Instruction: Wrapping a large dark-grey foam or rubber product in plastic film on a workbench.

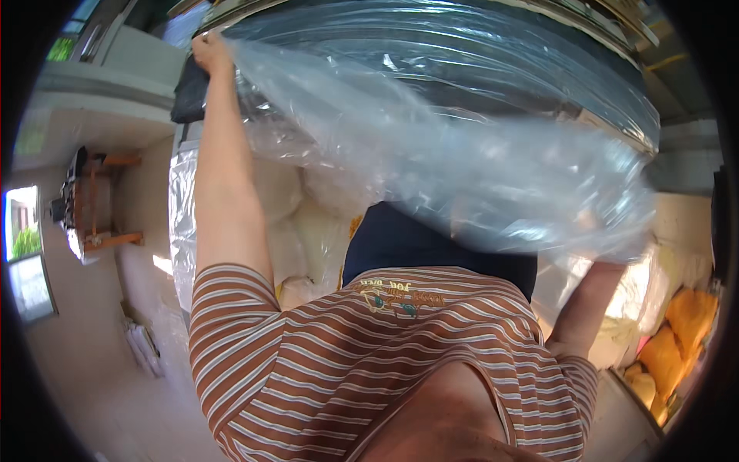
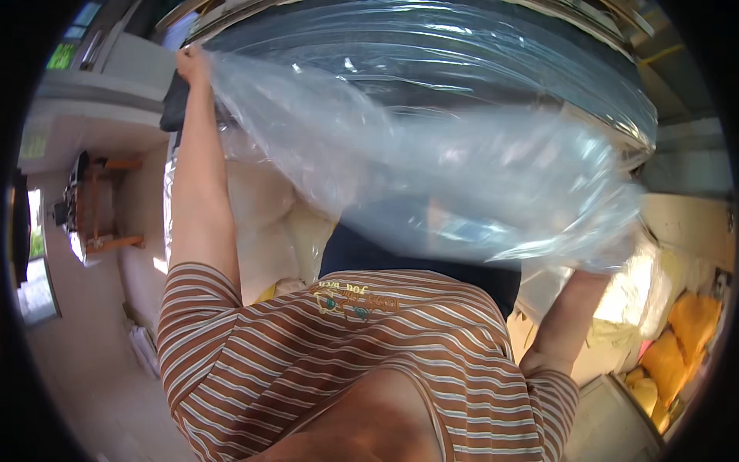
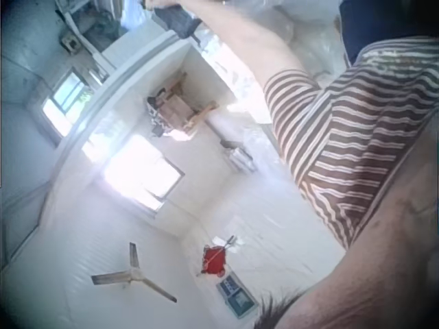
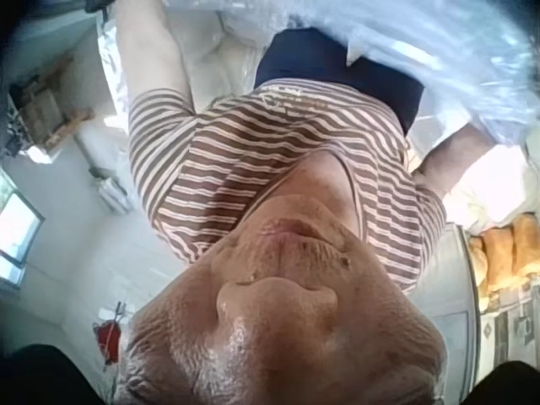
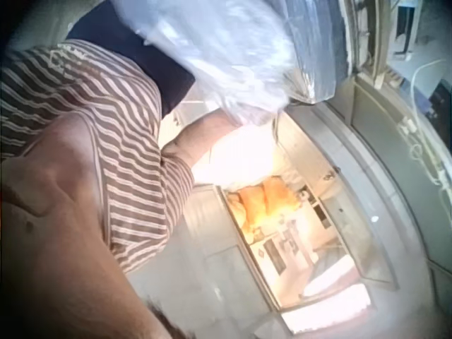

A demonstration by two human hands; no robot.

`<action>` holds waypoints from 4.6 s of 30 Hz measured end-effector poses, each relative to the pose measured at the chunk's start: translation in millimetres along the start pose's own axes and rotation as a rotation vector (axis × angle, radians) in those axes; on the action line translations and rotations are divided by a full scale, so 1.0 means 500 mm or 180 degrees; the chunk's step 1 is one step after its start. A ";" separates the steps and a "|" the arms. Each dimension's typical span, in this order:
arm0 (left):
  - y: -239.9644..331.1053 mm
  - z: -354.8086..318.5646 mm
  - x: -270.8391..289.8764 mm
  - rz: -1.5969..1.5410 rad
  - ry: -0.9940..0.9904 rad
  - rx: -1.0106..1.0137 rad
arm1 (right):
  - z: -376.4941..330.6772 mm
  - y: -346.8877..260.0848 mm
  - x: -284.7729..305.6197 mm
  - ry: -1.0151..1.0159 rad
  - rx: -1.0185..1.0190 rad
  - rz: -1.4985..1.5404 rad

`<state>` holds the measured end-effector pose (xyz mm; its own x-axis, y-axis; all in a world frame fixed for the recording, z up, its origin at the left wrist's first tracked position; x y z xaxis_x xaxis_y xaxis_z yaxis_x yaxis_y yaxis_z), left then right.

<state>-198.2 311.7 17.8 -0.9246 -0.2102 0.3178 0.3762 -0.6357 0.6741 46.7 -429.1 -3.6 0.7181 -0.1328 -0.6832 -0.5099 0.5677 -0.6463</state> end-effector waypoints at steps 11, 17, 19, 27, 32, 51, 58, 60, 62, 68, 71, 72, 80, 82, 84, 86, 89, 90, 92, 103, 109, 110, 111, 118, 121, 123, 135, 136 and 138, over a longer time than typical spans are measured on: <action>-0.049 0.032 -0.066 0.0251 -0.0722 -0.0540 | -0.167 -0.330 0.114 0.4008 0.0481 -0.3083; -0.033 0.015 -0.081 0.0292 -0.0976 -0.0767 | -0.018 -0.390 -0.020 0.2500 -0.0107 -0.7046; -0.032 0.028 -0.065 0.0433 -0.0894 -0.0703 | 0.027 -0.376 -0.090 0.2173 0.0800 -0.7825; -0.092 0.037 -0.055 0.0347 -0.0853 -0.0777 | 0.010 -0.163 0.080 0.1686 -0.0323 -0.8311; -0.195 0.095 0.096 0.1063 -0.0495 -0.0501 | -0.180 -0.096 0.200 0.1113 -0.2699 -0.7960; -0.194 0.083 0.112 0.1078 -0.0567 -0.0614 | 0.165 -0.168 0.057 0.0609 0.0712 -0.8247; -0.195 0.102 0.110 0.1231 -0.0631 -0.0646 | 0.167 -0.199 0.125 0.0897 0.0159 -0.7762; -0.192 0.094 0.097 0.1198 -0.0679 -0.0502 | 0.203 -0.253 0.083 0.1367 0.1645 -0.8737; -0.206 0.106 0.118 0.1220 -0.0662 -0.0368 | 0.242 -0.242 0.098 0.1304 0.1079 -0.8573; -0.194 0.084 0.091 0.1284 -0.0757 -0.0548 | 0.270 -0.218 0.218 0.0663 -0.1866 -0.6722; -0.200 0.098 0.104 0.1394 -0.0724 -0.0707 | 0.257 -0.178 0.155 0.0752 -0.2485 -0.4968; -0.206 0.101 0.103 0.1328 -0.0729 -0.0666 | 0.255 -0.174 0.138 0.0778 -0.2328 -0.4610; -0.227 0.110 0.087 0.1162 -0.0803 -0.0636 | 0.211 -0.158 0.122 0.0623 -0.2754 -0.2968; -0.228 0.109 0.091 0.1209 -0.0785 -0.0600 | 0.206 -0.148 0.110 0.0511 -0.2738 -0.2840; -0.230 0.117 0.103 0.1215 -0.0780 -0.0604 | 0.197 -0.130 0.086 0.0815 -0.2570 -0.2047; -0.221 0.109 0.096 0.1199 -0.0805 -0.0601 | 0.192 -0.119 0.052 0.0671 -0.2566 -0.1864; -0.204 0.102 0.095 0.1322 -0.0745 -0.0671 | 0.205 -0.109 0.029 0.0070 -0.2498 -0.2343; -0.198 0.100 0.093 0.1331 -0.0766 -0.0702 | 0.204 -0.115 0.030 0.0199 -0.2549 -0.2578; -0.191 0.096 0.091 0.1344 -0.0790 -0.0730 | 0.205 -0.114 0.021 0.0328 -0.2604 -0.2809; -0.203 0.109 0.100 0.1290 -0.0827 -0.0564 | 0.146 -0.106 0.061 0.0100 -0.2472 -0.2718; -0.168 0.096 0.116 0.0962 -0.0530 -0.0373 | 0.126 -0.077 0.189 0.1491 -0.1463 -0.4262; -0.171 0.104 0.130 0.0979 -0.0500 -0.0399 | 0.130 -0.087 0.192 0.1727 -0.1050 -0.4478; -0.170 0.114 0.153 0.0861 -0.0322 -0.0423 | 0.130 -0.097 0.194 0.1966 -0.0624 -0.4674; -0.130 0.202 0.296 -0.0016 -0.0147 -0.0052 | 0.157 -0.123 0.118 0.2038 0.0601 -0.6158; -0.108 0.201 0.345 -0.0248 -0.0366 0.0147 | 0.162 -0.127 0.127 0.2048 0.0388 -0.6469; -0.117 0.189 0.380 -0.0706 -0.0519 0.0404 | 0.166 -0.129 0.138 0.2034 0.0125 -0.6461; -0.051 0.003 0.205 -0.2183 -0.0799 0.1481 | 0.338 -0.443 0.209 0.2031 0.1247 -0.4629; -0.029 0.001 0.205 -0.2343 -0.0533 0.1513 | 0.361 -0.454 0.184 0.2655 0.1548 -0.4127; 0.019 -0.021 0.152 -0.2080 -0.0082 0.1458 | 0.407 -0.507 0.238 0.2868 0.1793 -0.4624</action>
<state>-265.7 281.9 41.5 -0.9669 0.1206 -0.2248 -0.2490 -0.2547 0.9344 357.7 -423.4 148.1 -0.1518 -0.9708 0.1857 0.5709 -0.2394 -0.7853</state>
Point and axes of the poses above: each hand's wrist, its own z-axis towards the middle knuckle, its own x-axis out of the back of the hand, y = z × x, the point moved 10 cm from there along z, towards the middle knuckle, and after that the axes turned 10 degrees about -z, right-handed, at the moved point
